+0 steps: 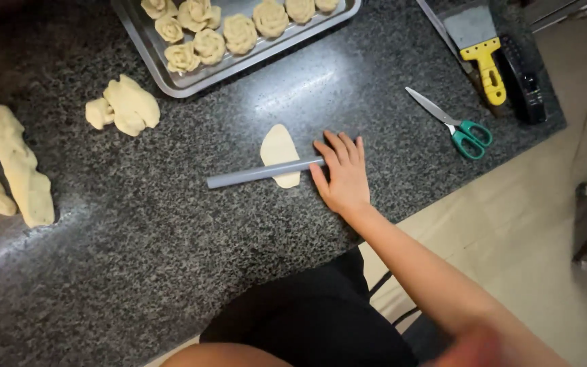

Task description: Rolling out dough pieces, cutting them, and forming decorative shapes for baking.

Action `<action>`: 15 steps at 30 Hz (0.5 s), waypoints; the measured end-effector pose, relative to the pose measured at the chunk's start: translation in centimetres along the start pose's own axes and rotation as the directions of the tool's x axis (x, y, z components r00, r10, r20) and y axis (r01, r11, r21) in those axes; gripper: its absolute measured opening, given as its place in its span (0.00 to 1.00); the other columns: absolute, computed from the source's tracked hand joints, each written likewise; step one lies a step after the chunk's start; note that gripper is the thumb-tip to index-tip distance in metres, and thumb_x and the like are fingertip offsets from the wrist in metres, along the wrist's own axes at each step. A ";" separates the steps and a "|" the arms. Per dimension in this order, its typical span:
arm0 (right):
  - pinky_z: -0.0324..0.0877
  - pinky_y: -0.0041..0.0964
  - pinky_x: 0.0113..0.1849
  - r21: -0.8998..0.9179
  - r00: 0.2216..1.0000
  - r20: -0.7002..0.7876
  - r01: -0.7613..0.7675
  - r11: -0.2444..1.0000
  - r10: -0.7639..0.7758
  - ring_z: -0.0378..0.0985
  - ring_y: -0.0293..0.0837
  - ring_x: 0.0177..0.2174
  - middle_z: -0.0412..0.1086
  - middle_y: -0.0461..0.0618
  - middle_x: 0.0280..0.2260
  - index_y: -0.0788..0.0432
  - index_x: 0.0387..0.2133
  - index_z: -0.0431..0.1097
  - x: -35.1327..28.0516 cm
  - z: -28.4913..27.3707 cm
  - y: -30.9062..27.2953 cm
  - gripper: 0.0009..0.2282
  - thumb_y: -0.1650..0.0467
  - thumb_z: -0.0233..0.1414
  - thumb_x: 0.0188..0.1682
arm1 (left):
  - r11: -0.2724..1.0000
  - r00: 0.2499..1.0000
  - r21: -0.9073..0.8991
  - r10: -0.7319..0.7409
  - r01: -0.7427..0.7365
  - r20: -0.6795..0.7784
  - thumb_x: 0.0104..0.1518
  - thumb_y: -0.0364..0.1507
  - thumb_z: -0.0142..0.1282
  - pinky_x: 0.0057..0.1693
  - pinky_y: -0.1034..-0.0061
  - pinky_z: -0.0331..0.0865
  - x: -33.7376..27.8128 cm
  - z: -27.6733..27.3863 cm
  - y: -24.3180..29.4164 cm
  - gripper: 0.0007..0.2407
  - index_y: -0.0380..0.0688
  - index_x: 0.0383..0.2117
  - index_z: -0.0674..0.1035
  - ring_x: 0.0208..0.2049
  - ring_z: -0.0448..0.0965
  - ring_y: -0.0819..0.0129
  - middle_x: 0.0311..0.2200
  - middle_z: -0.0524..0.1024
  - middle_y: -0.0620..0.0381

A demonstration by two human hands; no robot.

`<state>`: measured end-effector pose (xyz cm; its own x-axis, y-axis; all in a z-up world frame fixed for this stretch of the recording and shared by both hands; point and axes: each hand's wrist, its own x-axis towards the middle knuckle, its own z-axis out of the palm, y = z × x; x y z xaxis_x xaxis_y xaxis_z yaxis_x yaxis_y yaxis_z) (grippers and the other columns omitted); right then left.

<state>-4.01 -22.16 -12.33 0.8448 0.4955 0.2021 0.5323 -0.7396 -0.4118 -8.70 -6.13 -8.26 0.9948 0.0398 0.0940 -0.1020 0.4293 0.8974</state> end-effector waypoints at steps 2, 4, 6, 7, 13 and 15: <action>0.45 0.67 0.65 0.014 1.000 0.007 0.001 1.000 -0.001 0.59 0.62 0.63 0.62 0.58 0.62 0.58 0.56 0.67 -0.2 0.0 -0.1 0.19 0.63 0.53 0.55 | 1.000 1.000 0.003 0.010 -0.010 -0.019 0.68 0.42 0.30 0.72 0.66 0.56 -0.7 -0.4 0.0 0.22 0.42 0.57 0.71 0.64 0.68 0.62 0.59 0.69 0.50; 0.45 0.66 0.65 0.001 1.000 0.005 -0.012 1.000 0.012 0.59 0.62 0.62 0.62 0.58 0.62 0.57 0.56 0.68 0.0 0.2 -0.2 0.18 0.63 0.53 0.54 | 1.000 0.999 0.023 0.020 -0.018 -0.045 0.68 0.42 0.29 0.72 0.66 0.56 -1.4 -1.2 0.5 0.22 0.42 0.57 0.70 0.65 0.67 0.62 0.60 0.69 0.50; 0.45 0.66 0.65 -0.002 1.000 0.010 -0.006 1.000 0.006 0.59 0.62 0.63 0.62 0.58 0.62 0.57 0.56 0.67 0.0 0.3 -0.5 0.19 0.63 0.52 0.54 | 0.999 0.998 0.021 0.032 -0.031 -0.060 0.69 0.43 0.29 0.73 0.66 0.55 -1.6 -1.4 0.3 0.22 0.42 0.58 0.70 0.65 0.67 0.62 0.60 0.68 0.50; 0.44 0.67 0.65 -0.013 1.000 0.013 -0.006 1.000 0.006 0.59 0.62 0.63 0.62 0.58 0.62 0.57 0.56 0.67 -0.1 0.1 -0.4 0.19 0.63 0.52 0.54 | 0.999 0.997 0.014 0.037 -0.037 -0.060 0.69 0.43 0.28 0.73 0.66 0.55 -1.6 -1.3 0.0 0.23 0.42 0.58 0.70 0.66 0.66 0.62 0.61 0.68 0.50; 0.44 0.67 0.65 -0.010 1.000 0.023 -0.011 1.000 0.011 0.58 0.63 0.63 0.62 0.58 0.62 0.57 0.56 0.67 -0.1 0.0 -0.2 0.19 0.63 0.52 0.54 | 0.996 0.994 -0.004 0.090 -0.091 -0.066 0.70 0.45 0.27 0.74 0.66 0.53 2.8 16.9 18.1 0.24 0.42 0.60 0.69 0.67 0.65 0.63 0.62 0.66 0.50; 0.44 0.67 0.65 0.002 1.000 0.016 -0.011 1.000 0.011 0.59 0.63 0.62 0.62 0.58 0.61 0.57 0.56 0.67 0.0 0.2 -0.5 0.19 0.63 0.52 0.54 | 0.994 0.991 -0.009 0.106 -0.107 -0.081 0.70 0.46 0.27 0.75 0.66 0.52 3.5 20.2 21.5 0.25 0.42 0.60 0.68 0.68 0.64 0.63 0.63 0.66 0.50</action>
<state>-4.30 -21.75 -12.31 0.8498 0.4941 0.1835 0.5226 -0.7441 -0.4161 -7.55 -14.98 20.04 0.9754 0.1579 0.1538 -0.2082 0.4307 0.8781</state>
